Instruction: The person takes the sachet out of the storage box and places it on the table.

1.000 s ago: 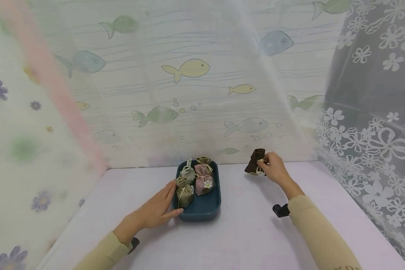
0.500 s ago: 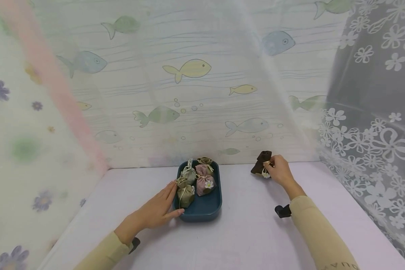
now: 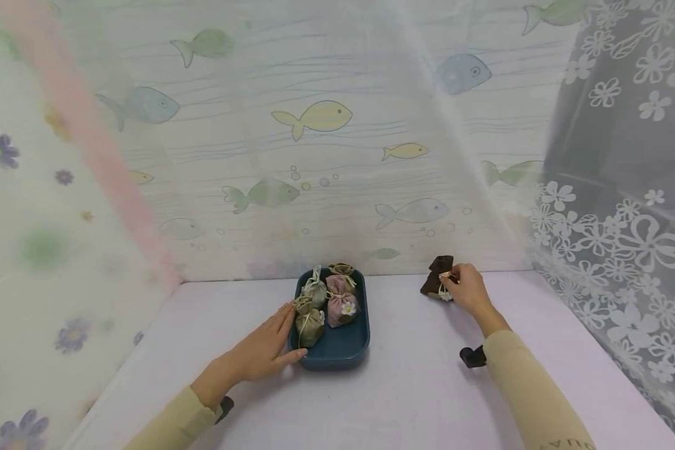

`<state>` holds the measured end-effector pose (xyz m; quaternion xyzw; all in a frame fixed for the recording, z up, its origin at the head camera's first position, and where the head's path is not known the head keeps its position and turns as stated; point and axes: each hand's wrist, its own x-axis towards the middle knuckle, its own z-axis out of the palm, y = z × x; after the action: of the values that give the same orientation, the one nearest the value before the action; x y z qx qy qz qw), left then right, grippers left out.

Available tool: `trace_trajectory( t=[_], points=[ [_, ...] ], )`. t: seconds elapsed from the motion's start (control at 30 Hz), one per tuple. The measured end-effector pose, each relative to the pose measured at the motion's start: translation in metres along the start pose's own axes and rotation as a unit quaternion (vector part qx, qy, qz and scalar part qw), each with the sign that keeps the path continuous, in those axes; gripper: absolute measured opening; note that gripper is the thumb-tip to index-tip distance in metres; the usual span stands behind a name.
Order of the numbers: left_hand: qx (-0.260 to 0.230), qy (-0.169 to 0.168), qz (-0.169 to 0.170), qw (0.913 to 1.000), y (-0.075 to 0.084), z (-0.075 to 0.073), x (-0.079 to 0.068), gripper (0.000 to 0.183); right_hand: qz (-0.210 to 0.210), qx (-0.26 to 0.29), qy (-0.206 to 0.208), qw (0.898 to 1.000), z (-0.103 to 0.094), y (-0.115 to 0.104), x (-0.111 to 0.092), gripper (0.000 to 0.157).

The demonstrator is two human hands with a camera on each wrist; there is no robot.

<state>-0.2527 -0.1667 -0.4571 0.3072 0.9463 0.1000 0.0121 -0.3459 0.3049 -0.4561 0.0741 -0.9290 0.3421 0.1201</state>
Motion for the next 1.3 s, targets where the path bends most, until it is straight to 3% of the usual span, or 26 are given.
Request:
trace_trajectory(
  t=[0.47, 1.1, 1.3],
  points=[
    [0.018, -0.01, -0.011, 0.9997, -0.009, 0.009, 0.002, 0.102, -0.034, -0.01, 0.031, 0.999, -0.005, -0.01, -0.027, 0.04],
    [0.001, 0.005, -0.005, 1.0, -0.005, 0.007, 0.001, 0.1, -0.157, 0.042, -0.002, 0.987, 0.036, -0.086, -0.05, 0.032],
    [0.004, 0.001, -0.009, 0.9999, -0.006, 0.007, 0.002, 0.101, -0.172, 0.069, -0.029, 0.982, 0.051, -0.107, -0.053, 0.034]
  ],
)
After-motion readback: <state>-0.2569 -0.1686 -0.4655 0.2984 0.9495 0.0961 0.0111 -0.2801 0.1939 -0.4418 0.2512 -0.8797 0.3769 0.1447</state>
